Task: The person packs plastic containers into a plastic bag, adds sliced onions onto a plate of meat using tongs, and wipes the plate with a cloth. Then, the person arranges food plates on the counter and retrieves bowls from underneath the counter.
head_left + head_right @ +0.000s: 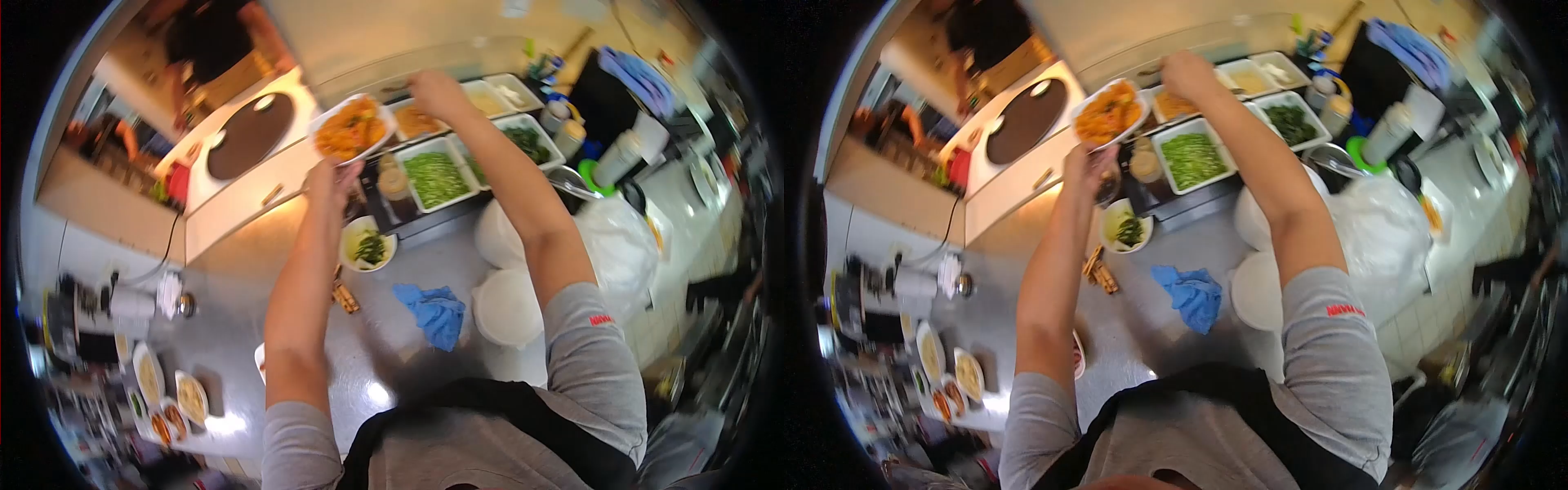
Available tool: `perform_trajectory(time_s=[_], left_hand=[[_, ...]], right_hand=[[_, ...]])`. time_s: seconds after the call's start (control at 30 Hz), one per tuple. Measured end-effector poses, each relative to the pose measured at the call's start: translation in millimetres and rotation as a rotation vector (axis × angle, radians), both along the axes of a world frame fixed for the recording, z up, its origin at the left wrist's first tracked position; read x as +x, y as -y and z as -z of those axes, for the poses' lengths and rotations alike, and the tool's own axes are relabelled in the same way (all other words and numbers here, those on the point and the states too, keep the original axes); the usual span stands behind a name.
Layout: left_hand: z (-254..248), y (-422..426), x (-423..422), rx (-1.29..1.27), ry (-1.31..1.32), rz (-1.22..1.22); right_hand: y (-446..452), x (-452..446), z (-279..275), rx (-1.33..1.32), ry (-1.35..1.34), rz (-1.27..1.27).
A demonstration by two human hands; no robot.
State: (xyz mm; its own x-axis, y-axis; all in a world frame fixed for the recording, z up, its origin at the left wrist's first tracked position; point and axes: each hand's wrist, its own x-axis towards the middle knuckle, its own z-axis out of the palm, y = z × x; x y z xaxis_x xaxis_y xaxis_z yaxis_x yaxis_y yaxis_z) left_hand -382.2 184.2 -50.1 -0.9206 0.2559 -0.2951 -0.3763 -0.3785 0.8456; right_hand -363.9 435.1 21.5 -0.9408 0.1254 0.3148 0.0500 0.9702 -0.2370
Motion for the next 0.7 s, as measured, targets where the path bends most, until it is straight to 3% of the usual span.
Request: perform_trajectory(time_s=[0.07, 0.17, 0.27, 0.33, 0.4, 0.43, 0.5, 0.6, 0.7], left_hand=[[3, 10, -7, 0.016, -0.001, -0.001], [-15, 28, 12, -0.009, -0.052, -0.054], [-35, 57, 33, -0.023, -0.125, -0.056], [-45, 74, 45, -0.017, -0.147, -0.06], [-56, 86, 59, 0.005, -0.166, -0.048], [-63, 87, 67, 0.015, -0.16, -0.044], [-77, 85, 85, 0.031, -0.147, -0.034], [-97, 72, 112, 0.043, -0.163, 0.034], [-105, 50, 134, 0.084, -0.152, 0.12]], right_hand=[[-17, 14, 5, -0.026, -0.118, -0.083], [-75, 26, -32, 0.113, -0.004, 0.025], [-138, 79, -75, 0.213, 0.199, 0.402], [-211, 101, -60, 0.339, 0.214, 0.456], [-221, 135, -53, 0.176, 0.4, 0.522], [-204, 156, -63, -0.026, 0.586, 0.659], [-224, 163, -27, -0.322, 0.654, 0.676], [-225, 164, 18, -0.588, 0.473, 0.688], [-230, 160, 57, -0.606, 0.28, 0.635]])
